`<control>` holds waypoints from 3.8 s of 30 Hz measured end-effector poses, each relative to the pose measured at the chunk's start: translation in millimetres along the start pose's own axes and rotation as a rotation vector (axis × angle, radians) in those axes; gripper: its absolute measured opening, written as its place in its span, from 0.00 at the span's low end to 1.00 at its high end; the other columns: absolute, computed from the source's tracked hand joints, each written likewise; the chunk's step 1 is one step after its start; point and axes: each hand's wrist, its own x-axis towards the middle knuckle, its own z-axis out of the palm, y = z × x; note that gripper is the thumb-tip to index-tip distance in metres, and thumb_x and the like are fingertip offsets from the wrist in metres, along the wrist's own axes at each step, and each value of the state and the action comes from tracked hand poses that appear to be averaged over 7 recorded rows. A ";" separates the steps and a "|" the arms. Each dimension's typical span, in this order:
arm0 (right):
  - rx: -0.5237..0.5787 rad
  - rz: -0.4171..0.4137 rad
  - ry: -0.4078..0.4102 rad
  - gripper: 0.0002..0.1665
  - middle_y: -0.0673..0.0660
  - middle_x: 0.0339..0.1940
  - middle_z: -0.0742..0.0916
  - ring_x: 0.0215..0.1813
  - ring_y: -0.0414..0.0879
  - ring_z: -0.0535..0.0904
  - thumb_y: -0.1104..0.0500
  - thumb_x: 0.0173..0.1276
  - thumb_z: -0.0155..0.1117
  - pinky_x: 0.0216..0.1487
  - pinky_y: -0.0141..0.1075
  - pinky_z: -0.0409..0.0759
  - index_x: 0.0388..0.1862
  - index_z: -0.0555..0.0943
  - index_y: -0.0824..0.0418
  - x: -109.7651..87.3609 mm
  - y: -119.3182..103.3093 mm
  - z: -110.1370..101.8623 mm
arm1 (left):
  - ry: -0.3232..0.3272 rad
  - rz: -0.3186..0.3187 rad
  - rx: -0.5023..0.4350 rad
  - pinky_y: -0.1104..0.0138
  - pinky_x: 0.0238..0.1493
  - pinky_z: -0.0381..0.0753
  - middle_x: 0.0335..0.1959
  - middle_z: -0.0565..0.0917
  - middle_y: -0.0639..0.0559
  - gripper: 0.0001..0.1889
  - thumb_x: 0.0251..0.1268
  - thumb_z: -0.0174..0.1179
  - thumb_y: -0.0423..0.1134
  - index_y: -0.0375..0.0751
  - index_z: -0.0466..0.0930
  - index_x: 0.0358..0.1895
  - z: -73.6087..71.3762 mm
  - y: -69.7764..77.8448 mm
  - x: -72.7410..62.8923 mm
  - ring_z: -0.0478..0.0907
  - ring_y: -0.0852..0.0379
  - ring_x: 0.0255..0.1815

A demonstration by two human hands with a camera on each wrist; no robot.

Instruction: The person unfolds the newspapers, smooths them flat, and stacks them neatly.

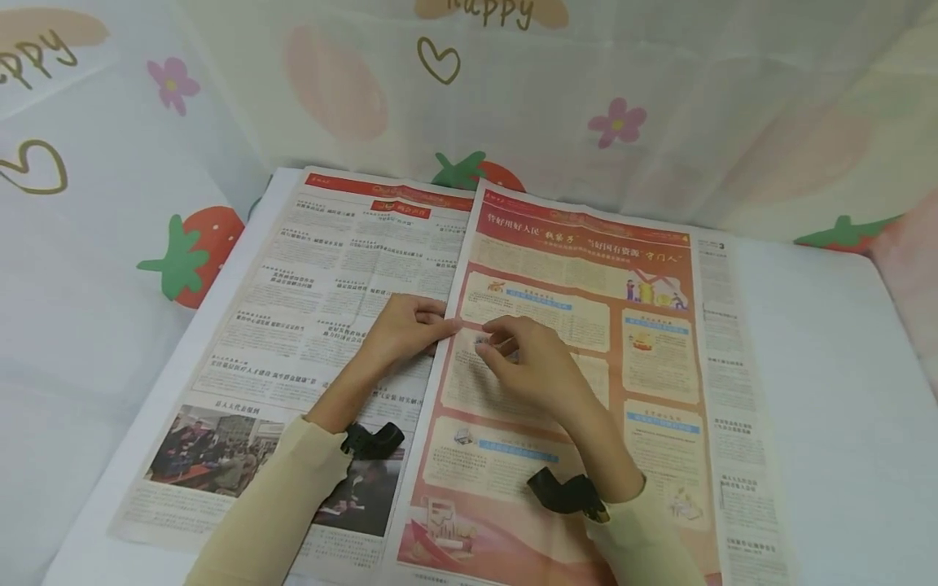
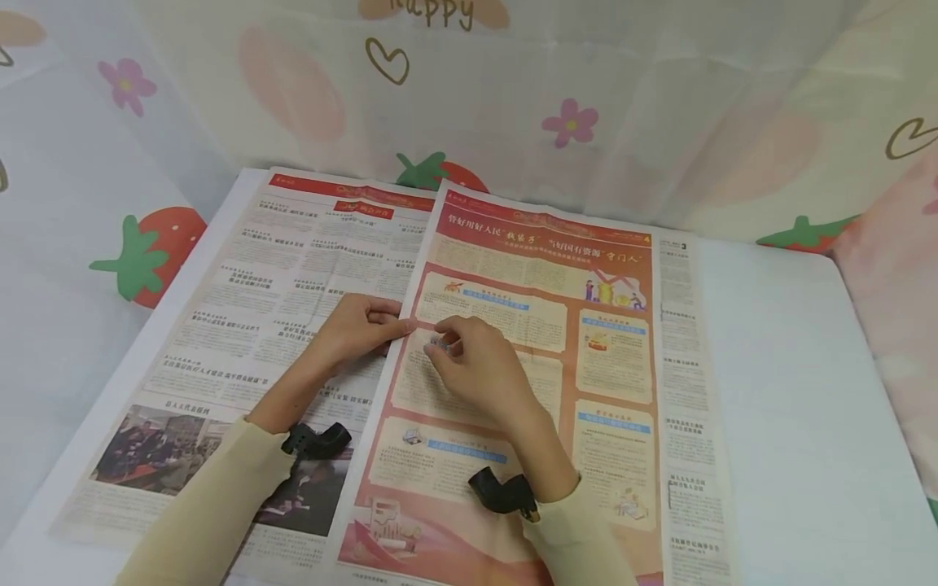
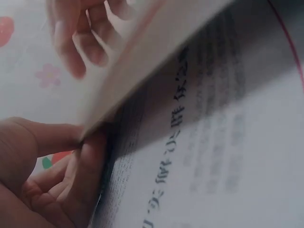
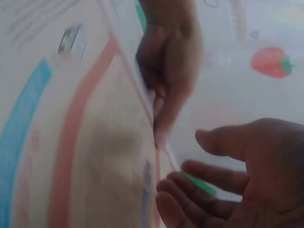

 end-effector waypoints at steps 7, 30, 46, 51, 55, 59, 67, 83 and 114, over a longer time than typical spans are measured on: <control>-0.032 0.041 0.042 0.27 0.60 0.52 0.89 0.51 0.51 0.87 0.50 0.76 0.68 0.56 0.47 0.86 0.67 0.81 0.64 5.6 -7.2 23.4 | -0.179 -0.056 -0.096 0.67 0.35 0.89 0.46 0.92 0.35 0.19 0.81 0.59 0.41 0.30 0.83 0.62 -8.4 7.3 -3.4 0.89 0.60 0.34; 0.162 0.030 -0.009 0.50 0.61 0.63 0.84 0.55 0.53 0.85 0.50 0.71 0.73 0.50 0.45 0.85 0.85 0.60 0.58 10.2 -4.2 25.2 | -0.233 0.029 -0.061 0.68 0.30 0.78 0.21 0.87 0.57 0.16 0.74 0.68 0.47 0.36 0.90 0.47 2.6 13.8 -6.0 0.78 0.60 0.22; 0.426 0.285 0.047 0.31 0.67 0.56 0.88 0.45 0.50 0.89 0.59 0.75 0.67 0.43 0.37 0.87 0.75 0.74 0.63 -7.7 40.6 -16.3 | -0.114 -0.084 -0.220 0.68 0.33 0.88 0.39 0.93 0.51 0.23 0.75 0.68 0.46 0.30 0.83 0.61 -45.0 -21.4 -22.8 0.89 0.59 0.32; 0.479 0.308 0.053 0.29 0.69 0.55 0.88 0.42 0.46 0.90 0.59 0.76 0.66 0.42 0.35 0.88 0.73 0.75 0.66 -25.1 60.5 -34.0 | -0.088 -0.118 -0.293 0.67 0.34 0.88 0.37 0.93 0.56 0.25 0.75 0.67 0.47 0.29 0.81 0.63 -54.3 -32.3 -29.4 0.91 0.59 0.33; 0.536 0.343 0.059 0.31 0.67 0.55 0.88 0.42 0.44 0.92 0.58 0.77 0.66 0.42 0.35 0.90 0.75 0.72 0.67 -44.0 74.8 -49.6 | -0.072 -0.115 -0.295 0.66 0.36 0.90 0.37 0.93 0.57 0.26 0.76 0.66 0.48 0.28 0.80 0.64 -63.9 -36.8 -35.4 0.92 0.58 0.34; 0.527 0.386 0.080 0.34 0.60 0.52 0.90 0.41 0.42 0.92 0.57 0.77 0.67 0.42 0.37 0.90 0.76 0.70 0.67 -59.8 87.0 -61.8 | -0.050 -0.114 -0.268 0.67 0.38 0.90 0.37 0.92 0.59 0.27 0.76 0.66 0.48 0.27 0.80 0.64 -76.7 -39.7 -41.7 0.92 0.60 0.36; 0.457 0.395 0.120 0.37 0.46 0.46 0.91 0.40 0.40 0.93 0.53 0.78 0.68 0.39 0.38 0.91 0.78 0.68 0.68 -82.8 110.0 -79.3 | -0.012 -0.144 -0.166 0.67 0.40 0.90 0.36 0.92 0.66 0.31 0.75 0.67 0.52 0.27 0.78 0.66 -103.0 -47.7 -51.4 0.92 0.63 0.35; 0.318 0.504 0.184 0.46 0.28 0.38 0.87 0.36 0.36 0.91 0.47 0.78 0.67 0.36 0.37 0.90 0.82 0.60 0.69 -118.3 153.3 -122.9 | 0.089 -0.195 0.071 0.70 0.40 0.86 0.33 0.86 0.76 0.37 0.74 0.65 0.59 0.31 0.76 0.71 -161.2 -63.4 -62.3 0.86 0.69 0.36; 0.000 0.623 0.278 0.46 0.84 0.61 0.80 0.28 0.31 0.84 0.47 0.81 0.62 0.28 0.35 0.87 0.79 0.60 0.79 -166.5 223.4 -165.3 | 0.275 -0.196 0.270 0.68 0.30 0.81 0.32 0.83 0.73 0.38 0.74 0.63 0.62 0.27 0.80 0.67 -182.3 -86.0 -72.2 0.79 0.70 0.31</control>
